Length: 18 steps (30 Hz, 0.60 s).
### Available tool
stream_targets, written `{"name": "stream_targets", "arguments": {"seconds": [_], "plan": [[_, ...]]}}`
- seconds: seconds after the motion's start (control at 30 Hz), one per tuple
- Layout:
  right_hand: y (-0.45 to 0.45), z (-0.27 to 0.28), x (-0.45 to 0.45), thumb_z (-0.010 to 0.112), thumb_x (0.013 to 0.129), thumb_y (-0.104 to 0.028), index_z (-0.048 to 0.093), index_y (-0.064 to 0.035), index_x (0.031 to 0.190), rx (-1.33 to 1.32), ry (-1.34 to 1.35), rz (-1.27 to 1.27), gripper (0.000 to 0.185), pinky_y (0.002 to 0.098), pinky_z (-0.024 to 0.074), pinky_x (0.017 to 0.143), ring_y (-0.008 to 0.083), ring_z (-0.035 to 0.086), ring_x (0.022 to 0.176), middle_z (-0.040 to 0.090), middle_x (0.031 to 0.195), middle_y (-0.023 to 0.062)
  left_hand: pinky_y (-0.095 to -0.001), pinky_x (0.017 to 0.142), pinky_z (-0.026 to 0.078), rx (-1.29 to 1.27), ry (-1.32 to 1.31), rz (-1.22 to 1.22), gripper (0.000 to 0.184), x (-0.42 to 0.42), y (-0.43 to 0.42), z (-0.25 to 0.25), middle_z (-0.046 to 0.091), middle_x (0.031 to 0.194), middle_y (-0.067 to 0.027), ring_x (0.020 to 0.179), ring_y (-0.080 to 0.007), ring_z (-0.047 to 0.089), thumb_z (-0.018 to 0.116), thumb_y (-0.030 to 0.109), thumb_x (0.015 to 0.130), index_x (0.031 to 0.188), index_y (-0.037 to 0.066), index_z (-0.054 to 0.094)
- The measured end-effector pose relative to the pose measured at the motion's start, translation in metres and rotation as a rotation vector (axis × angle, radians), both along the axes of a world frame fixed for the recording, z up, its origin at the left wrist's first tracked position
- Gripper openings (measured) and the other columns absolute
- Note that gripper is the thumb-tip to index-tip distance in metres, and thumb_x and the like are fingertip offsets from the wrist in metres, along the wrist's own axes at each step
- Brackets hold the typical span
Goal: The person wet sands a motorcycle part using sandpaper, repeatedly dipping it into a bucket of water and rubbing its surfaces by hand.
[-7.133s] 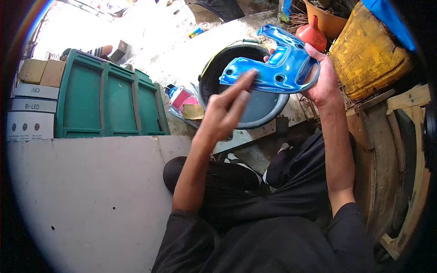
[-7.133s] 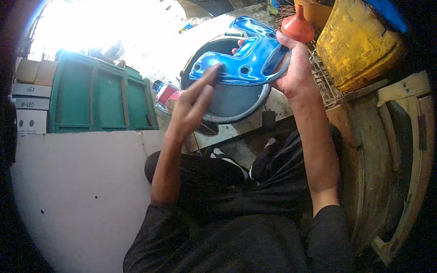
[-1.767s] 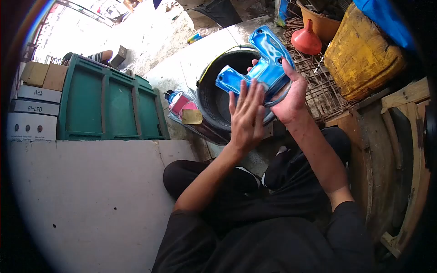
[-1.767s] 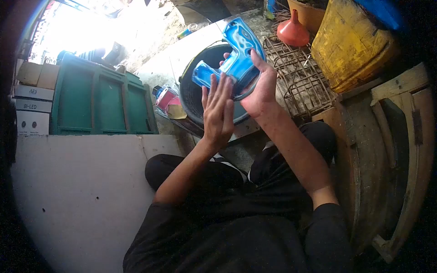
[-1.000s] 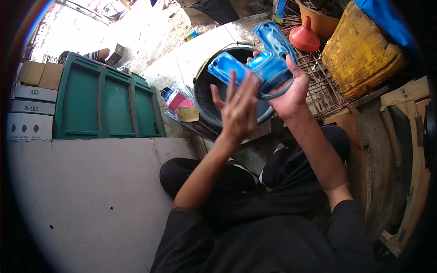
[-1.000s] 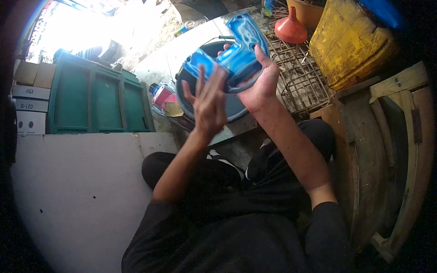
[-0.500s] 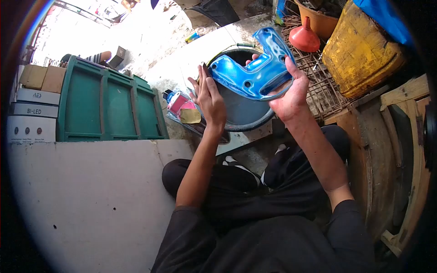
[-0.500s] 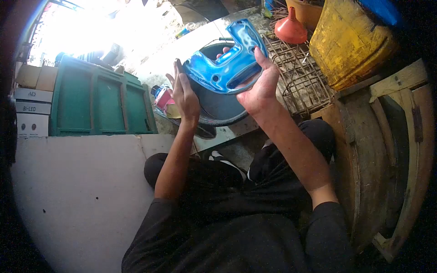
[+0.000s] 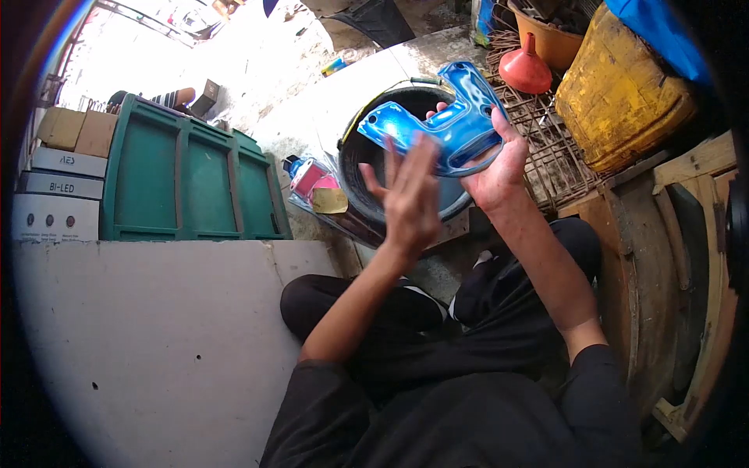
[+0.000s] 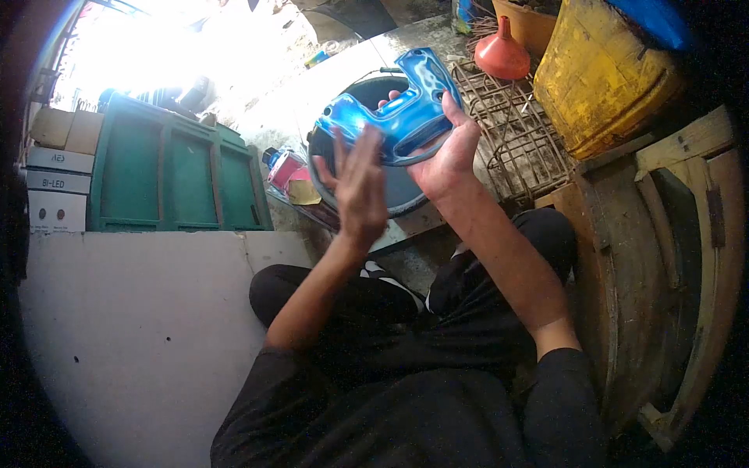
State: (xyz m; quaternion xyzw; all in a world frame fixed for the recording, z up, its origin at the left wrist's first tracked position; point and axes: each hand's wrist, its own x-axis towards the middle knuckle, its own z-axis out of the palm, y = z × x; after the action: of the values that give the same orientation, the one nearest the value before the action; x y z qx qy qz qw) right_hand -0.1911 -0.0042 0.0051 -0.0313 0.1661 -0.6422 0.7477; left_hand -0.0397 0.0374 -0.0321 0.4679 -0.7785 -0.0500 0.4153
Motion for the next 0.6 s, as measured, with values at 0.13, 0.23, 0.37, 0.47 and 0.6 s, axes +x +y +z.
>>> {"name": "stream_targets", "arguments": {"seconds": [0.13, 0.23, 0.37, 0.47, 0.6], "plan": [[0.0, -0.005, -0.004, 0.034, 0.102, -0.043, 0.04, 0.0028, 0.14, -0.03, -0.118, 0.061, 0.06, 0.0549, 0.0386, 0.108, 0.0379, 0.053, 0.123, 0.056, 0.127, 0.0247, -0.0487, 0.116, -0.015, -0.144, -0.09, -0.038, 0.041, 0.006, -0.012, 0.002, 0.05, 0.146, -0.013, 0.15, -0.0338, 0.019, 0.041, 0.018, 0.103, 0.139, 0.003, 0.053], [0.002, 0.011, 0.002, 0.03, 0.102, -0.044, 0.04, 0.0036, 0.14, 0.02, 0.054, -0.034, 0.061, 0.0557, 0.0382, 0.108, 0.0383, 0.053, 0.122, 0.056, 0.128, 0.0246, -0.0546, 0.115, -0.009, 0.145, 0.237, 0.266, 0.043, 0.018, -0.041, -0.001, 0.045, 0.151, -0.013, 0.149, -0.0369, 0.02, 0.038, 0.02, 0.104, 0.144, 0.008, 0.049], [0.0, 0.003, 0.004, 0.031, 0.102, -0.045, 0.033, 0.0064, 0.145, 0.063, -0.041, 0.018, 0.067, 0.0562, 0.0319, 0.114, 0.0416, 0.045, 0.132, 0.048, 0.139, 0.0275, -0.0546, 0.116, -0.01, -0.039, 0.105, 0.048, 0.041, 0.003, -0.008, -0.007, 0.048, 0.149, -0.0114, 0.148, -0.0365, 0.025, 0.042, 0.018, 0.102, 0.139, 0.009, 0.055], [0.003, 0.001, -0.002, 0.03, 0.102, -0.045, 0.032, 0.0082, 0.145, 0.052, -0.071, 0.104, 0.068, 0.0552, 0.0312, 0.114, 0.0408, 0.045, 0.133, 0.047, 0.14, 0.028, -0.0538, 0.116, -0.012, -0.162, -0.112, -0.062, 0.041, -0.008, 0.004, 0.003, 0.051, 0.146, -0.0102, 0.147, -0.0353, 0.028, 0.045, 0.016, 0.098, 0.136, 0.01, 0.059], [0.004, 0.009, 0.002, 0.028, 0.103, -0.043, 0.031, 0.0088, 0.144, 0.028, -0.026, 0.002, 0.067, 0.0553, 0.0323, 0.114, 0.0404, 0.045, 0.133, 0.047, 0.14, 0.0285, -0.0519, 0.115, -0.014, -0.076, 0.165, 0.107, 0.043, 0.012, -0.03, 0.001, 0.051, 0.147, -0.0094, 0.148, -0.0344, 0.025, 0.037, 0.022, 0.104, 0.141, 0.007, 0.053]]}}
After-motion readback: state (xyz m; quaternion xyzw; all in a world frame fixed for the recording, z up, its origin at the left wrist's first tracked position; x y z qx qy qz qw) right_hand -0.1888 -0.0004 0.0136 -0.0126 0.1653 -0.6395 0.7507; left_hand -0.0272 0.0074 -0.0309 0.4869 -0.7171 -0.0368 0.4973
